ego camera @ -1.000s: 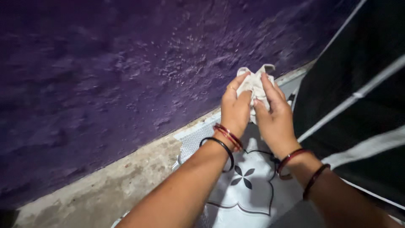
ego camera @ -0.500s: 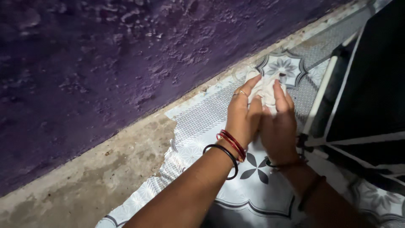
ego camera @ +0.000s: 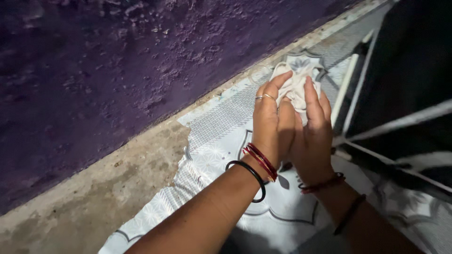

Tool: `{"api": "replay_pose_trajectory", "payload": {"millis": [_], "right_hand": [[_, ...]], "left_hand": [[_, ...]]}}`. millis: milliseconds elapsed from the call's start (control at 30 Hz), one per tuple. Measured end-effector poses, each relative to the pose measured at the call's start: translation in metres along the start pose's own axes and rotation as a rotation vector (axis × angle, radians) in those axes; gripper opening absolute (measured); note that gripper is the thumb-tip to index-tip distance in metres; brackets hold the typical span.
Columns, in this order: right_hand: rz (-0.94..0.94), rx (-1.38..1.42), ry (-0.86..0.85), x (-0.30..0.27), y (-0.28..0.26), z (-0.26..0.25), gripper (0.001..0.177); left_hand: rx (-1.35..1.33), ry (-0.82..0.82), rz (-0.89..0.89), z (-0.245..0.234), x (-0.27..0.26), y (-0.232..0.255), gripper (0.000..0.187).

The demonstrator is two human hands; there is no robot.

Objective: The person places a small black bottle and a wooden shoe horn into a black fabric shoe rack. They then close the rack's front flap and wipe the exterior surface with a white cloth, cleaning the sides and top.

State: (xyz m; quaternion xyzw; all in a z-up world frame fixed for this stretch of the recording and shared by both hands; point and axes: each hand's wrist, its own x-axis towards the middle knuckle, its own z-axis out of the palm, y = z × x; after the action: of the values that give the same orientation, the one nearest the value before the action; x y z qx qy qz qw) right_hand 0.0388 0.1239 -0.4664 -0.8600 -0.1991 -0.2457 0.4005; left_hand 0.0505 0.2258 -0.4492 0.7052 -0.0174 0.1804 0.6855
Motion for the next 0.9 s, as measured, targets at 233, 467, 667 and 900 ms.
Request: {"api": "replay_pose_trajectory", "payload": {"millis": [233,467,667,900], "right_hand": [[-0.246,0.006,0.13,0.016,-0.065,-0.087,0.055],[-0.392,-0.254,0.27,0.027,-0.104,-0.233,0.046],[-0.395,-0.516,0.345,-0.015,-0.15,-0.398,0.047],[-0.344,-0.626,0.55,-0.072,-0.152,-0.516,0.048]], "left_hand": [[0.061,0.028,0.532,0.016,-0.022,0.085,0.037],[0.008,-0.107,0.732,0.076,-0.043,0.209,0.036],[-0.162,-0.263,0.755,0.173,-0.101,0.326,0.043],[-0.15,-0.466,0.837,0.269,-0.164,0.399,0.053]]}}
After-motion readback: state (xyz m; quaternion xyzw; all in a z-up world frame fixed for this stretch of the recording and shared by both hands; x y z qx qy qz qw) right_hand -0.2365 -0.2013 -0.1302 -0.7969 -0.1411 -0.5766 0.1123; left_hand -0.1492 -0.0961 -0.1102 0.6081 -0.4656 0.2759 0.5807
